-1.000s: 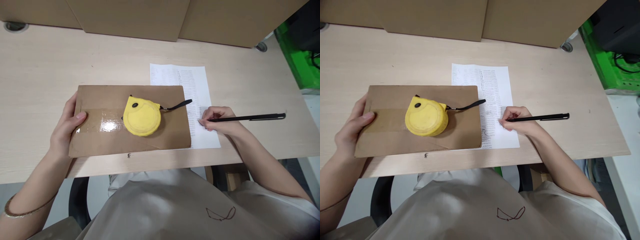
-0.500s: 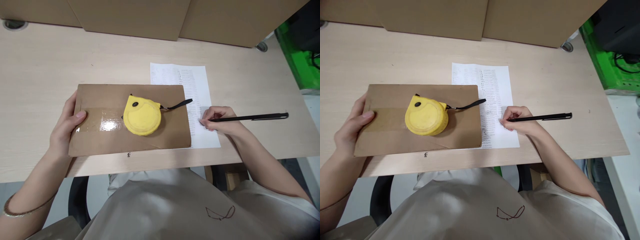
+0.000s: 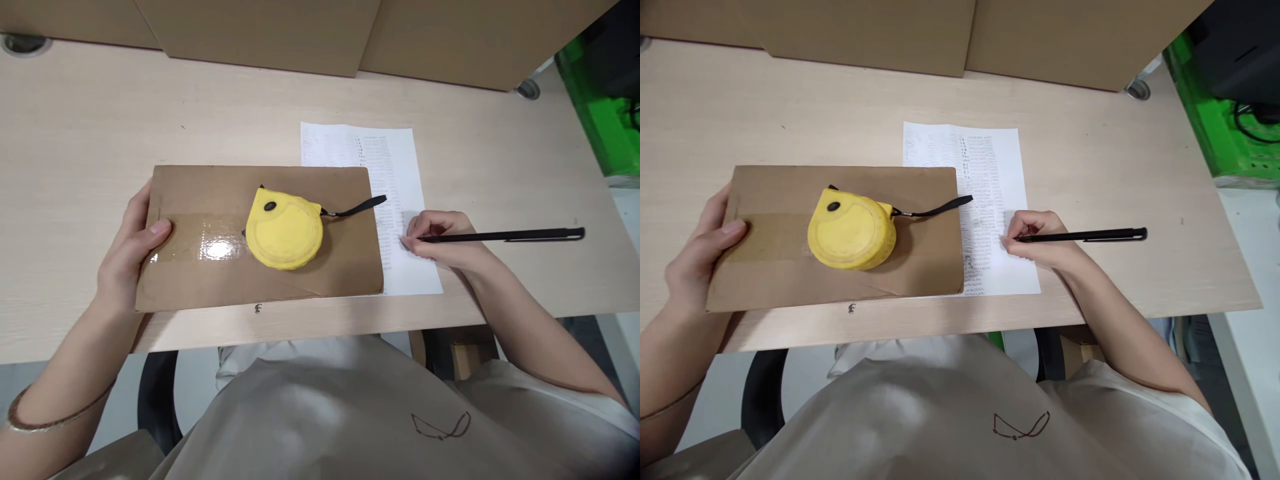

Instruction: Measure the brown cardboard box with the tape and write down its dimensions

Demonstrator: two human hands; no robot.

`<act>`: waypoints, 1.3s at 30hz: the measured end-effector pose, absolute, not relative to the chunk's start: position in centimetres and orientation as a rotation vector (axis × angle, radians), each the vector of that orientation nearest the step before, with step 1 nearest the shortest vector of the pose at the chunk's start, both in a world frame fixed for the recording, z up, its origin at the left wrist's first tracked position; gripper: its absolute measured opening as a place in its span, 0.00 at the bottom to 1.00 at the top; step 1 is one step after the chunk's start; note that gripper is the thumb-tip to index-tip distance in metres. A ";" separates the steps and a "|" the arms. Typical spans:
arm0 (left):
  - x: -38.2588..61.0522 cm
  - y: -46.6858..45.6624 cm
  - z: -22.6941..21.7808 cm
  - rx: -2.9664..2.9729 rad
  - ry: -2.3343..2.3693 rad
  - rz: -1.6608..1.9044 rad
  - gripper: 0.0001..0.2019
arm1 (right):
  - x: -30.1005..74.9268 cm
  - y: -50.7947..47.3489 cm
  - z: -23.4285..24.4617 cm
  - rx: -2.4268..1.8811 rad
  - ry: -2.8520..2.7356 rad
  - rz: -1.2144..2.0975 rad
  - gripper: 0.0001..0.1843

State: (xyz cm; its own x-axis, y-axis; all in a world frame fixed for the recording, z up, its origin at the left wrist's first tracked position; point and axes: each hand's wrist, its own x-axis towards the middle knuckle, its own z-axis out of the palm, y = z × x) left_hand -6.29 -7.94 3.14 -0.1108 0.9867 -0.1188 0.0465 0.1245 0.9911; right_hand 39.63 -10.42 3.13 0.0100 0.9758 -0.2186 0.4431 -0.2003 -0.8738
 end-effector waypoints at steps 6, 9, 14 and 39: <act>-6.3 -7.9 3.0 1.124 1.396 1.161 0.36 | 39.8 -10.4 3.1 -1.689 -1.528 1.180 0.27; -6.1 -7.9 3.1 1.117 1.383 1.166 0.36 | 39.9 -10.4 3.1 -1.687 -1.520 1.154 0.27; -6.2 -7.9 3.1 1.103 1.371 1.178 0.36 | 39.8 -10.4 3.1 -1.691 -1.521 1.157 0.26; -6.1 -6.9 2.9 1.037 1.266 1.187 0.38 | 36.5 -6.5 8.1 -2.556 -1.993 0.181 0.34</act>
State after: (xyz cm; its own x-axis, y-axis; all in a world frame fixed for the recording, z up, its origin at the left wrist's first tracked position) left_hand -6.07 -6.90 2.87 -0.0575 0.9897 -0.1313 -0.0675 0.1274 0.9896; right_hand 36.47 -6.52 8.11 0.2422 0.9583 -0.1516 0.9699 -0.2429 0.0141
